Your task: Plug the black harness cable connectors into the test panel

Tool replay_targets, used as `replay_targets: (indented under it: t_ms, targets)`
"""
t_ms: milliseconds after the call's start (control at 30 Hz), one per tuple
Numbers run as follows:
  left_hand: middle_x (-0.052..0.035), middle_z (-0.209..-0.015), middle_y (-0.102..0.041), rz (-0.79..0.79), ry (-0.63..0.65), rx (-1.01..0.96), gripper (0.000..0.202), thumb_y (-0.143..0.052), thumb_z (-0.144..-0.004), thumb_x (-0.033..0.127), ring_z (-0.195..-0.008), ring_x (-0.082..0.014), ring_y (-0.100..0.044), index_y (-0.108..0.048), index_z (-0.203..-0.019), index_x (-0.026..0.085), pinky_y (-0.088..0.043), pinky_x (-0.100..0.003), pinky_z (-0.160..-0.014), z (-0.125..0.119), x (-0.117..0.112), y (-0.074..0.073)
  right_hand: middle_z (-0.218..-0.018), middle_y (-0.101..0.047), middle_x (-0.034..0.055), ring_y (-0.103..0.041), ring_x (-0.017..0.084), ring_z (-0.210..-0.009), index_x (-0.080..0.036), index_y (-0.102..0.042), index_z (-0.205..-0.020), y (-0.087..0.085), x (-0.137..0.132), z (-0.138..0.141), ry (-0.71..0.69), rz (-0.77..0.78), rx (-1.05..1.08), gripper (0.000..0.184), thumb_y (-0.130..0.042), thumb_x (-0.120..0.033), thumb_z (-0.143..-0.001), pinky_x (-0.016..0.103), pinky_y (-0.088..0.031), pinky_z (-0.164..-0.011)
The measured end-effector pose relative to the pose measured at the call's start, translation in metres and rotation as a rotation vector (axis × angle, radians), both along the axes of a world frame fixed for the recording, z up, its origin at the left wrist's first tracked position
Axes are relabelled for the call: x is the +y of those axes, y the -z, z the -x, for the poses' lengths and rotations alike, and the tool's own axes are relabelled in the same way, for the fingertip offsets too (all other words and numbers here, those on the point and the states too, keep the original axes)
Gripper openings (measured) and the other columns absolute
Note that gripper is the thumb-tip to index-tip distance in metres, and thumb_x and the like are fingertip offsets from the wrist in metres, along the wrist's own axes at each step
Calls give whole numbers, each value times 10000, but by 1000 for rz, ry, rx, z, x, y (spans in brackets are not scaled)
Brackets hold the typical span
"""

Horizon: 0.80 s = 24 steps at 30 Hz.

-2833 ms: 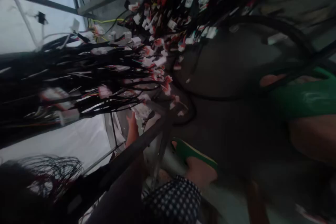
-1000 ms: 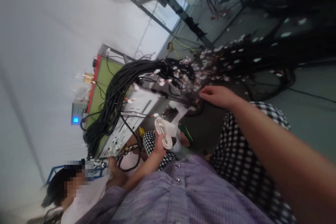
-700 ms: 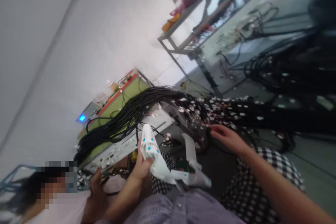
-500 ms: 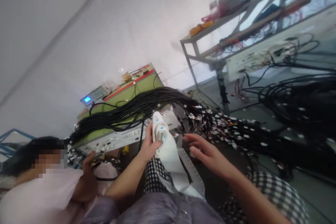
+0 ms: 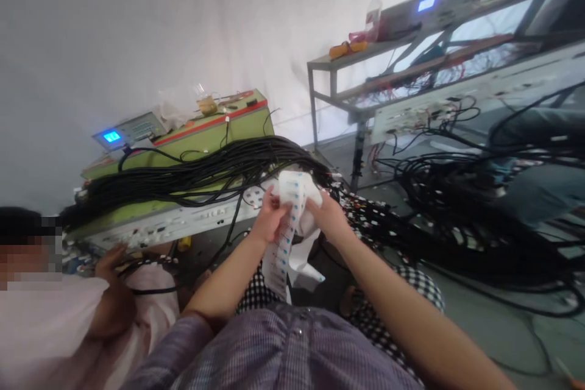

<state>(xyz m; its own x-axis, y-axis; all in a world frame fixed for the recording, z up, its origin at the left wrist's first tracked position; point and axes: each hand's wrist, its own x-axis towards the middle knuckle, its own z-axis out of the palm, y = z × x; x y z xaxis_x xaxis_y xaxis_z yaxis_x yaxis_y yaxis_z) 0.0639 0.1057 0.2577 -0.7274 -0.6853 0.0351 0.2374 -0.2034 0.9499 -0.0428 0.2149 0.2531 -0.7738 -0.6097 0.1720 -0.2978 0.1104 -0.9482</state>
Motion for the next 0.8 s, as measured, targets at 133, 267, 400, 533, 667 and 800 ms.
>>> replay_targets:
  t_ms: [133,267,400,533,667,800]
  targets:
    - [-84,-1007,-669,-140,367,-18,692,-855,-571,270,-937,-258,-655,-544,-1182,173,-519,-448,-907,3,-22,-18,-1041,-666,95,-600,248,-952,-172,-623,-1062,-38,-10,2,-12,-68,189,419,-489,-472,-803,386,-485,-866]
    - [-130,-929,-708,-202,580,-18,453,-845,-596,298,-933,-304,-669,-636,-950,106,-475,-509,-972,-4,-35,-29,-1177,-621,115,-553,256,-1107,-175,-612,-1114,-60,-25,2,-10,-5,436,385,-438,-402,-857,417,-409,-1014]
    - [-101,-936,-721,-210,452,57,434,-825,-627,282,-942,-297,-674,-643,-992,133,-469,-519,-989,-13,-44,-29,-1225,-605,90,-566,241,-1105,-190,-550,-1228,-55,-27,5,-224,38,324,457,-500,-434,-845,404,-450,-984]
    - [-80,-872,-726,-263,309,21,345,-784,-679,252,-939,-284,-679,-642,-968,129,-475,-513,-998,-24,-66,-32,-1134,-655,75,-620,230,-995,-188,-557,-1201,-38,-16,8,-481,-61,108,514,-623,-442,-758,354,-518,-855]
    - [-93,-960,-723,-234,178,99,294,-717,-753,248,-1092,-294,-630,-639,-1008,124,-447,-499,-1046,-42,-92,-56,-1032,-685,66,-641,220,-890,-184,-554,-1195,-18,-8,2,-564,-196,76,582,-697,-390,-670,314,-526,-761]
    - [-63,-1045,-714,-119,27,288,234,-601,-858,264,-1203,-268,-564,-637,-1052,138,-430,-465,-1079,-70,-107,-99,-854,-700,25,-632,204,-769,-177,-638,-1012,10,-8,-6,-701,-392,175,400,-665,-344,-649,274,-498,-653]
